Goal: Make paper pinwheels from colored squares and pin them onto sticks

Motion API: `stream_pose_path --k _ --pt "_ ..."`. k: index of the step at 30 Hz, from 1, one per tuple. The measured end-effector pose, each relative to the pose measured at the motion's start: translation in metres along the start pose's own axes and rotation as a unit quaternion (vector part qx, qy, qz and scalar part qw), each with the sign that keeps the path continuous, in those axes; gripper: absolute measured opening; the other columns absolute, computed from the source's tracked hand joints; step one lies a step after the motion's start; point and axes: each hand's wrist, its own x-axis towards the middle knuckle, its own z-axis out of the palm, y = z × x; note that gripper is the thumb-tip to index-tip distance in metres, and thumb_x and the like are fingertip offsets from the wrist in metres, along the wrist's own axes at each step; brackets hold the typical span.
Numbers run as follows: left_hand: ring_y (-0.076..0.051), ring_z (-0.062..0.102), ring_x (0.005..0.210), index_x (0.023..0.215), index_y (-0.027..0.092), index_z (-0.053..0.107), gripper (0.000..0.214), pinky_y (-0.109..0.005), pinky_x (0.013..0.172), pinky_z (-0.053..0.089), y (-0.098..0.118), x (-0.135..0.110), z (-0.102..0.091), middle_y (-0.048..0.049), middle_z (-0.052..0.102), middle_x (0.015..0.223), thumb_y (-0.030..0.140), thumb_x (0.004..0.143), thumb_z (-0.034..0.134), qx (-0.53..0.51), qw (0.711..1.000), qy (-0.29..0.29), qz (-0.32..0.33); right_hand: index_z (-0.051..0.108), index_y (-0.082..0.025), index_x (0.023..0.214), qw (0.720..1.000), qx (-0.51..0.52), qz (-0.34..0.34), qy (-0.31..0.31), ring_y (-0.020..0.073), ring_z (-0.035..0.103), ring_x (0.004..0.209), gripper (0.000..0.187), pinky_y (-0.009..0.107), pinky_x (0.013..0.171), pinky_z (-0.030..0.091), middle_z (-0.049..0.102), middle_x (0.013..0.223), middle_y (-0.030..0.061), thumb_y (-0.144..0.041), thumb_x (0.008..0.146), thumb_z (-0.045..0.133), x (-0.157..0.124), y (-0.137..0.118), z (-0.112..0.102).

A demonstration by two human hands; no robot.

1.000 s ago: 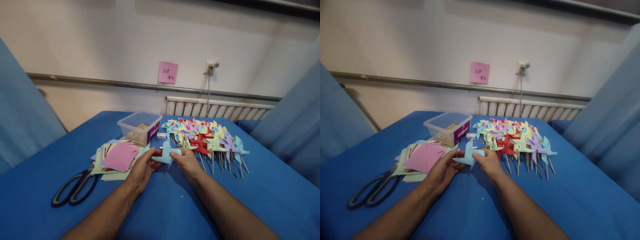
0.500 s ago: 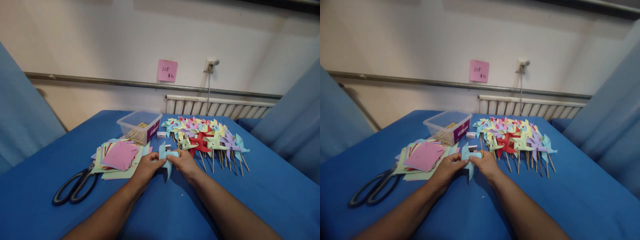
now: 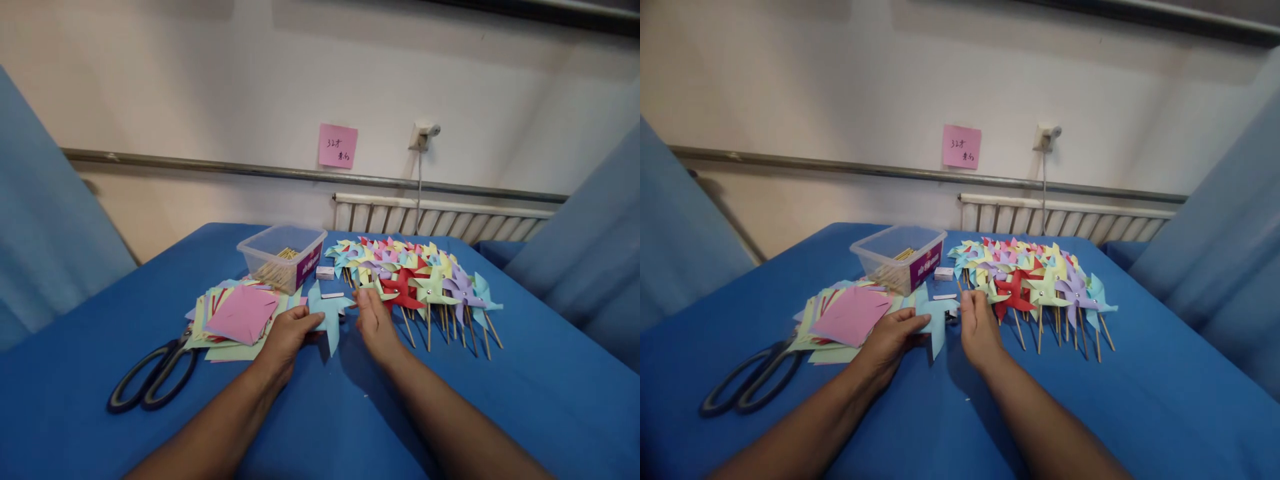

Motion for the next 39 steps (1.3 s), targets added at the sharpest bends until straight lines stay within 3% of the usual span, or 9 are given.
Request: stream_pose_path --k 3,6,10,19,27,39 --pt "-0.017 0.062 0.066 0.074 0.013 0.066 0.026 -0.03 0.067 0.047 0.001 -0.001 -0.002 -0.0048 0.067 0.072 0.035 0.062 0.073 -0.011 0.999 0.028 0.019 0.052 -0.023 0.09 0.996 -0.077 -0.039 0.026 0.0124 0.045 0.052 0.027 0.025 0.05 0.034 0.056 0.069 -0.0005 -0.046 0.09 0.038 -0.007 -0.005 0.003" --pt "-0.015 0.06 0.063 0.072 0.013 0.066 0.024 -0.028 0.064 0.046 0.002 -0.002 -0.001 -0.0036 0.066 0.069 0.034 0.062 0.073 -0.021 0.999 0.046 0.021 0.054 -0.023 0.087 0.995 -0.093 -0.037 -0.028 0.0119 0.043 0.05 0.027 0.024 0.049 0.032 0.052 0.061 -0.0027 -0.043 0.091 0.036 -0.015 -0.007 0.011" --pt "-0.013 0.057 0.059 0.069 0.013 0.065 0.023 -0.026 0.059 0.043 0.004 -0.004 0.002 -0.0027 0.065 0.067 0.032 0.06 0.073 -0.031 0.998 0.055 0.025 0.059 -0.022 0.085 0.993 -0.091 -0.055 -0.055 0.0118 0.046 0.052 0.025 0.023 0.05 0.034 0.05 0.059 -0.003 -0.042 0.087 0.044 -0.02 -0.001 0.019" --pt "-0.015 0.059 0.064 0.071 0.013 0.065 0.022 -0.028 0.065 0.045 0.004 -0.005 0.002 -0.0038 0.065 0.069 0.034 0.066 0.07 -0.012 0.998 0.05 0.049 0.056 -0.018 0.073 0.99 -0.011 0.108 -0.085 0.0116 0.055 0.044 0.03 0.019 0.037 0.039 0.055 0.054 -0.0019 -0.047 0.078 0.053 -0.014 0.019 0.024" --pt "-0.016 0.06 0.065 0.067 0.013 0.065 0.022 -0.029 0.065 0.045 0.001 -0.007 0.005 -0.0051 0.066 0.068 0.034 0.064 0.071 -0.016 0.998 0.048 0.044 0.056 -0.016 0.074 0.979 0.074 0.161 -0.102 0.0096 0.056 0.039 0.036 0.019 0.039 0.04 0.057 0.052 -0.003 -0.052 0.073 0.06 -0.014 0.02 0.026" --pt "-0.015 0.059 0.064 0.07 0.013 0.065 0.023 -0.028 0.063 0.044 0.003 -0.007 0.005 -0.0052 0.065 0.07 0.035 0.066 0.07 -0.011 0.998 0.043 0.041 0.055 -0.016 0.073 0.976 0.093 0.157 -0.114 0.0099 0.057 0.041 0.037 0.02 0.041 0.042 0.058 0.055 -0.003 -0.052 0.071 0.063 -0.014 0.019 0.025"
